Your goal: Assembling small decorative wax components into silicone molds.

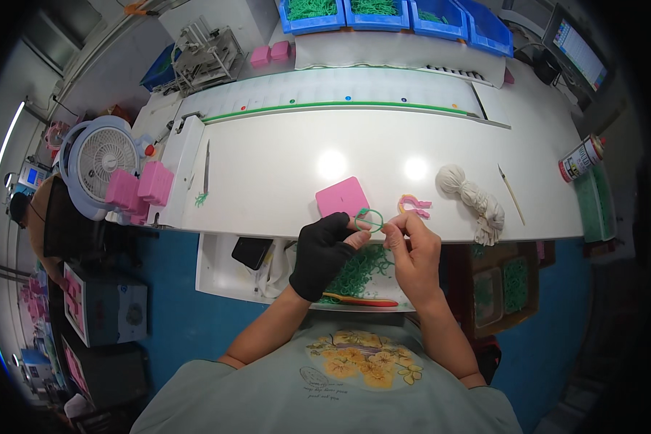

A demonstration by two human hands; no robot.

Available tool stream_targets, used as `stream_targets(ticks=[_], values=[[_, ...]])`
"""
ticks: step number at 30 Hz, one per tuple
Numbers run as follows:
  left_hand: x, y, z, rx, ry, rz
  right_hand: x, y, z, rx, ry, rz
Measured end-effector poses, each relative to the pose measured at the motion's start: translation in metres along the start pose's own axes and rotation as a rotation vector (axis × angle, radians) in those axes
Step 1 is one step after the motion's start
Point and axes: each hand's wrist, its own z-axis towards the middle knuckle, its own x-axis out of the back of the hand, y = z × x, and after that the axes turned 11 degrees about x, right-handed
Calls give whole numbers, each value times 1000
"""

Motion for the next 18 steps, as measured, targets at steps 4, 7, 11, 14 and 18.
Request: stream_targets(ticks=[4,7,11,14,18], values=[[0,1,2,-68,79,22,-1,4,-3,-10,-1,14],[-2,6,2,-116,107,68,-3,11,-7,-42,-4,73],[-1,6,2,-208,115,134,-6,15,-9,-2,-88,30],[-2,5,2,-254,108,143,-8,18,-10,40,-123,4],[-2,6,2,-248,93,144,-9,19,-9,104,-140,-29]])
